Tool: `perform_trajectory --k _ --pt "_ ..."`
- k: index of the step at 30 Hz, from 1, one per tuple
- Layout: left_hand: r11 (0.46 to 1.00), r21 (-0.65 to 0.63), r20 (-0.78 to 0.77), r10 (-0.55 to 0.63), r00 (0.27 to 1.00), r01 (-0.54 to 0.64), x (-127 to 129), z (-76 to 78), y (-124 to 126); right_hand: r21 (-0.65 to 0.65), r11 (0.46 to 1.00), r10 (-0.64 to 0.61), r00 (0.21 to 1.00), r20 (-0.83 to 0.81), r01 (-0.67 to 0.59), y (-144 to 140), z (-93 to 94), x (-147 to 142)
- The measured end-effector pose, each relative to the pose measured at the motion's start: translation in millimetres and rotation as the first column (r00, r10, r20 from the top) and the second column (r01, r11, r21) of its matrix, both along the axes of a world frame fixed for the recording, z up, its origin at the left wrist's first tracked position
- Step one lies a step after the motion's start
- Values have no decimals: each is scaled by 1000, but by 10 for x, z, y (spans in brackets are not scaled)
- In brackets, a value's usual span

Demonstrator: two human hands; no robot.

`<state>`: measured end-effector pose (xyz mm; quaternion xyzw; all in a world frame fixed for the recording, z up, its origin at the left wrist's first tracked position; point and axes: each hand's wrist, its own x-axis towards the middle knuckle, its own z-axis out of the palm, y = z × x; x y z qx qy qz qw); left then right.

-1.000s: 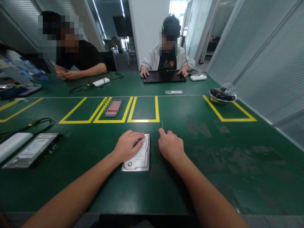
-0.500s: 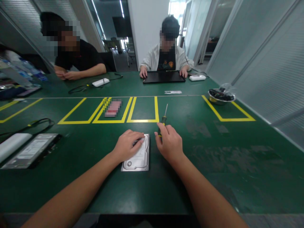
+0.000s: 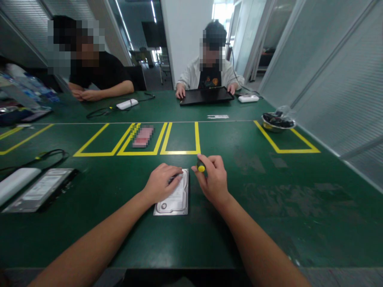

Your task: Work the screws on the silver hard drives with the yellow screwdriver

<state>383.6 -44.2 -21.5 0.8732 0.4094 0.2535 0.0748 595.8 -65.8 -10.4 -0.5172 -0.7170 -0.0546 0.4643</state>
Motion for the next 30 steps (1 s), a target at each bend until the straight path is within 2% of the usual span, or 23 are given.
perform_trajectory --k 5,8,13,20,26,30 --pt "1000 -2 -3 3 1000 -3 12 9 8 43 998 54 996 -76 -51 -57 178 -67" --pt "1000 -6 -4 8 1000 -8 16 10 15 45 996 75 995 -68 -72 -46 307 -85" --pt "1000 -13 -4 12 1000 -12 13 4 22 56 998 34 999 -14 -33 93 515 -92" --pt "1000 -4 -2 -5 1000 5 8 -5 35 115 981 145 983 111 -158 249 779 -100" --pt "1000 0 0 -8 1000 8 3 -19 50 240 949 188 978 87 -204 320 765 -92" --pt "1000 6 7 -9 1000 9 6 -19 45 210 949 216 970 109 -235 398 662 -70"
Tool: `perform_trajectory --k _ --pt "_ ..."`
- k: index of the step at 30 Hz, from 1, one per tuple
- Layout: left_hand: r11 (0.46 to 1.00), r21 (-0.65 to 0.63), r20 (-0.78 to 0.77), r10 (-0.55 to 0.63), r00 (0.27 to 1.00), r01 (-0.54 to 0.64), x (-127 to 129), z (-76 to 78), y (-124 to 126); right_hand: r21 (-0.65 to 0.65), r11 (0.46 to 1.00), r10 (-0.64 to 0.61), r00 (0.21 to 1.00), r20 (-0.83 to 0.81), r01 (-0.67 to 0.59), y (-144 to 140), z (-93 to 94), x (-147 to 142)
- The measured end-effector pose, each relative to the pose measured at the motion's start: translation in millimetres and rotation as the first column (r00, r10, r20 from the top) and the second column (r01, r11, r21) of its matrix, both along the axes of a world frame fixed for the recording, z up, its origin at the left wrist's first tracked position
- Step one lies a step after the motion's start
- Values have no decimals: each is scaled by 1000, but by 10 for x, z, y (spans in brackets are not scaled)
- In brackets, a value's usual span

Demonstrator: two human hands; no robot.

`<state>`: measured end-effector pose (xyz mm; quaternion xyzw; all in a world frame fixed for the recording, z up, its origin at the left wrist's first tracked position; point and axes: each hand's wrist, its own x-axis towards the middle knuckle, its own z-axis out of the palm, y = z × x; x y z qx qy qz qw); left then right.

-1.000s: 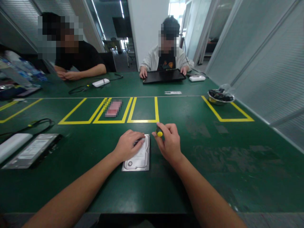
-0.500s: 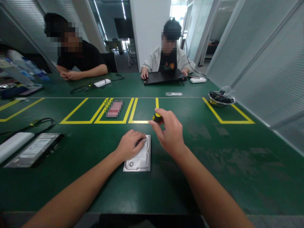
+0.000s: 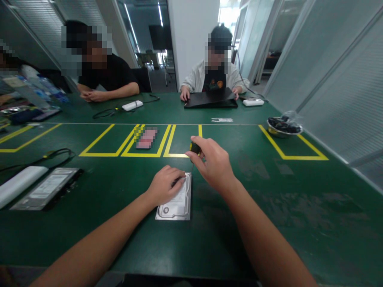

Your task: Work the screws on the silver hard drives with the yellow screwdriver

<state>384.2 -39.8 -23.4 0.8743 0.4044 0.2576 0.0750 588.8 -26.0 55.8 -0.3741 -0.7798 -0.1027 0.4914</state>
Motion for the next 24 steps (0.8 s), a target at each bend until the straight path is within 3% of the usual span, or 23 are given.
perform_trajectory --k 9,19,24 --pt "1000 -14 -1 -5 1000 5 -8 -3 6 -70 998 -10 995 -99 3 182 -225 53" --pt "1000 -18 3 -2 1000 2 -9 -9 7 -61 998 12 995 -96 -18 251 -192 -8" --pt "1000 -19 0 -9 1000 9 -12 -12 11 -63 997 34 999 -27 -35 276 -302 0"
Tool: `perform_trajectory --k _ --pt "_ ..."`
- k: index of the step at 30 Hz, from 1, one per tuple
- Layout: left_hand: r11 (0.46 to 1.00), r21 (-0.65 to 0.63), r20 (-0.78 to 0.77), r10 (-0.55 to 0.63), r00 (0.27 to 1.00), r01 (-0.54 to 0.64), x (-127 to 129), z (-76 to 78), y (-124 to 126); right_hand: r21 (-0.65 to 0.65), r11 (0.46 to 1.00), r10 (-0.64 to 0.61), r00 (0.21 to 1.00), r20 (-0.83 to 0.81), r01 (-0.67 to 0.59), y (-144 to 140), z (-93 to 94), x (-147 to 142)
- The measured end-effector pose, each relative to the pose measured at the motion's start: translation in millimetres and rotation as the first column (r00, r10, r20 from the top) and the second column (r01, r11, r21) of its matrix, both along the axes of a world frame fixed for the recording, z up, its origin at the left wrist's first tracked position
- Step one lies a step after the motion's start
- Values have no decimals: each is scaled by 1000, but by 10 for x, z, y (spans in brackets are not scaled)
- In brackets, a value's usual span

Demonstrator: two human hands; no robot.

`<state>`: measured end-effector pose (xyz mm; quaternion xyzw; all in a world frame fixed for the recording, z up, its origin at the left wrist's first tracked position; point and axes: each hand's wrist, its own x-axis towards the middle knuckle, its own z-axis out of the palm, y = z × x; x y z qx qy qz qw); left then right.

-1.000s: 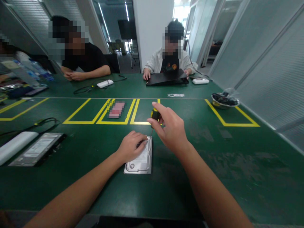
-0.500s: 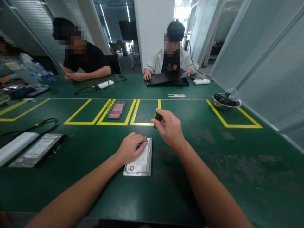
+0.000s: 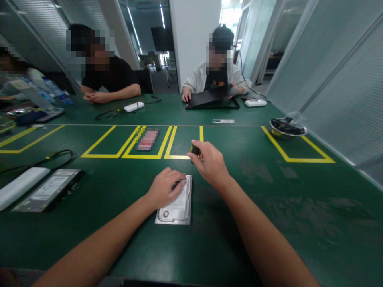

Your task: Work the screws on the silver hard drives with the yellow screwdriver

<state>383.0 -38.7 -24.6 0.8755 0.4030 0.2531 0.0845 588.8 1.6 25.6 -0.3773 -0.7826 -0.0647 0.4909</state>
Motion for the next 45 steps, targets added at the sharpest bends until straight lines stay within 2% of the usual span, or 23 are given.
perform_trajectory --k 6,23,33,45 --pt "1000 -3 4 2 1000 -2 -6 -2 2 -20 1000 -7 999 -36 7 18 -92 33" --pt "1000 1 15 -2 1000 2 0 13 -4 -67 998 -18 999 -34 15 27 -90 30" --pt "1000 -9 3 -10 1000 10 1 20 1 -19 1000 -11 1000 -14 11 51 -92 35" --pt "1000 -8 9 -3 1000 4 0 27 -5 -83 996 -17 1000 -24 15 81 -86 62"
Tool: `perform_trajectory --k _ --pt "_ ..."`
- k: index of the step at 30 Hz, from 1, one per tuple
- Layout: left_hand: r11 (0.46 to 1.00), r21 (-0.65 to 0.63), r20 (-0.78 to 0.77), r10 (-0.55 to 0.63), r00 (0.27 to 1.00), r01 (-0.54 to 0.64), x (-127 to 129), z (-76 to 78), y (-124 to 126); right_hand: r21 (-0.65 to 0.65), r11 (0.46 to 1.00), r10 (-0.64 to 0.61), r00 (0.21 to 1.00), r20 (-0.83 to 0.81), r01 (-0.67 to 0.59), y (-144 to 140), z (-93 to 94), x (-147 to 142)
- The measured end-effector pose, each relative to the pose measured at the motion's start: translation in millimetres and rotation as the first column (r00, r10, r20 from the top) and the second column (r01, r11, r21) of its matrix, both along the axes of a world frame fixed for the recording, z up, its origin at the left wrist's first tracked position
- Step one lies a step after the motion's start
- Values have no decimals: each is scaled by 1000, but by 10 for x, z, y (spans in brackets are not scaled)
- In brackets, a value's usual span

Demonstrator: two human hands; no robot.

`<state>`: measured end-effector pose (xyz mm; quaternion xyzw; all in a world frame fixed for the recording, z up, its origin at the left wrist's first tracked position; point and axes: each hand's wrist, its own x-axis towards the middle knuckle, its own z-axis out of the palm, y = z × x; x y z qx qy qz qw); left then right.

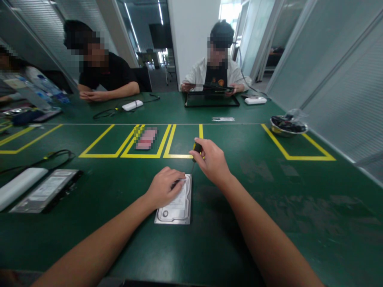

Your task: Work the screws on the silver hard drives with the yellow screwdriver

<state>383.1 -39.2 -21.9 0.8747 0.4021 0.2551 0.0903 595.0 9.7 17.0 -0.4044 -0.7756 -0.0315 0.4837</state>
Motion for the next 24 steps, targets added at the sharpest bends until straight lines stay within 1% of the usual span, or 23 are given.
perform_trajectory --k 8,16,24 --pt "1000 6 7 1 1000 -1 0 -18 6 -55 998 8 1000 12 -7 0 34 3" --pt "1000 3 6 -5 1000 5 2 -4 5 -31 994 -105 994 27 106 -35 74 -22" --pt "1000 0 9 -9 1000 9 -2 -23 3 -45 989 -138 990 13 138 -74 110 -46"
